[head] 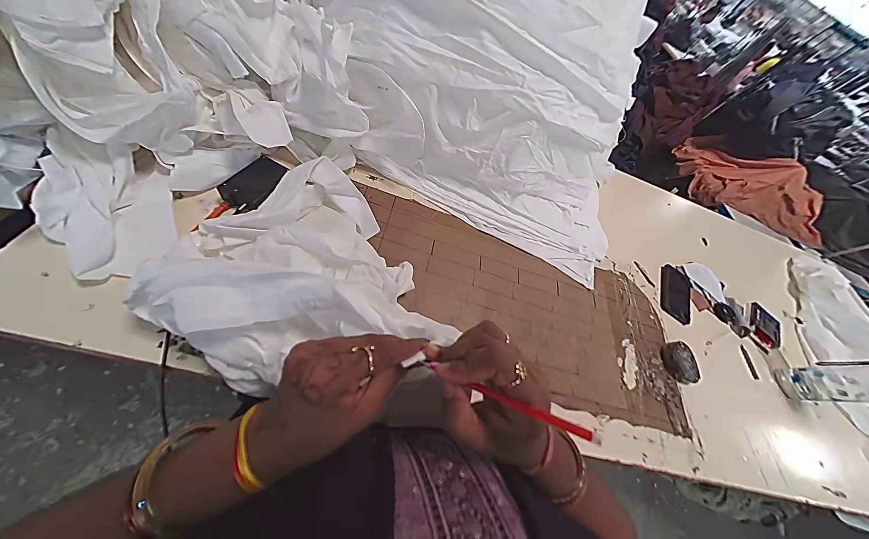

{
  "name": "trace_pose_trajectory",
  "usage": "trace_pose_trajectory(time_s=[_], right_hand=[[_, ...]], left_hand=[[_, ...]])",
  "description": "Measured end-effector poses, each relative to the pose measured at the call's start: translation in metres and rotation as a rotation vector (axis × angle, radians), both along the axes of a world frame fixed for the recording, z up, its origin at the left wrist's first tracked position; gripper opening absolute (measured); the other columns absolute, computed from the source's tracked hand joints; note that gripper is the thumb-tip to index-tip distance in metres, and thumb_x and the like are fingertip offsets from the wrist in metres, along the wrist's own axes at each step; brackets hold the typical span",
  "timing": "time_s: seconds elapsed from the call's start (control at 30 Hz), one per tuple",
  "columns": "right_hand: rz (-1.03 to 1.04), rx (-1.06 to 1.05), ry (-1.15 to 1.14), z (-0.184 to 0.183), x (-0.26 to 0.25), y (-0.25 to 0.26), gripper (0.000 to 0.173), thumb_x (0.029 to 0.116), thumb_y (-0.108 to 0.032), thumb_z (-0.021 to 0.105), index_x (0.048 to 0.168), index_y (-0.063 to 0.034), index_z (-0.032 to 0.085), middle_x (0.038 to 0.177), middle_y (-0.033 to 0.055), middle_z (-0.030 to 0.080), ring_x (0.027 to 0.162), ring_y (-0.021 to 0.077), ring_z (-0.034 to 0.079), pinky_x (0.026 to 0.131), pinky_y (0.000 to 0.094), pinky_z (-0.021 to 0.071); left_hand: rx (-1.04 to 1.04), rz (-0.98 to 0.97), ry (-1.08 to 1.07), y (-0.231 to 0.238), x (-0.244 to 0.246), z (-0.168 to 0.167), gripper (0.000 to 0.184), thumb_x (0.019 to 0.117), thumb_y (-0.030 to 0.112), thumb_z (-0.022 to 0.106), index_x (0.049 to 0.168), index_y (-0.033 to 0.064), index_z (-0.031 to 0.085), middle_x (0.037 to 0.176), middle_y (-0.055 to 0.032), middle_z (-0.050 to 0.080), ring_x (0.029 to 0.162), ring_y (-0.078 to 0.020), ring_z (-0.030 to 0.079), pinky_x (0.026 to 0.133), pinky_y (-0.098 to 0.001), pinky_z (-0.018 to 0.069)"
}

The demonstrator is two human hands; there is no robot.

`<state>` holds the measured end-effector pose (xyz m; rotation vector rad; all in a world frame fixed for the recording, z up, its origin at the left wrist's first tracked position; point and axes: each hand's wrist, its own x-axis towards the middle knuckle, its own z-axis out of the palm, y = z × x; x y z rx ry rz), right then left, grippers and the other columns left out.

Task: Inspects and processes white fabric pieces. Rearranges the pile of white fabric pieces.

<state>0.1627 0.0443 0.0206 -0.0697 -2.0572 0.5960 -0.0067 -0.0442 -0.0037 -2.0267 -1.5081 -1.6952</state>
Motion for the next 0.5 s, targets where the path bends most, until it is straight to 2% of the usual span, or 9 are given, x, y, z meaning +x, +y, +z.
trace_pose_trajectory(time_s=[0.5], right_hand=[[0.001, 0.018, -0.018, -0.0021, -0.0003, 0.0006, 0.005, 0.0971, -0.011, 0.058, 0.097, -0.0072, 0.055, 0.085, 0.0051, 0.057, 0.085, 0.0094, 0.059, 0.083, 0.015, 0.0476]], left_hand=[[-0.023, 0.016, -0.013, -0.0011, 0.002, -0.0018, 0.015, 0.0927, 0.009, 0.064, 0.091, 0.0045, 0.078, 0.084, -0.0091, 0.078, 0.076, -0.0018, 0.069, 0.073, -0.0101, 0.0483]])
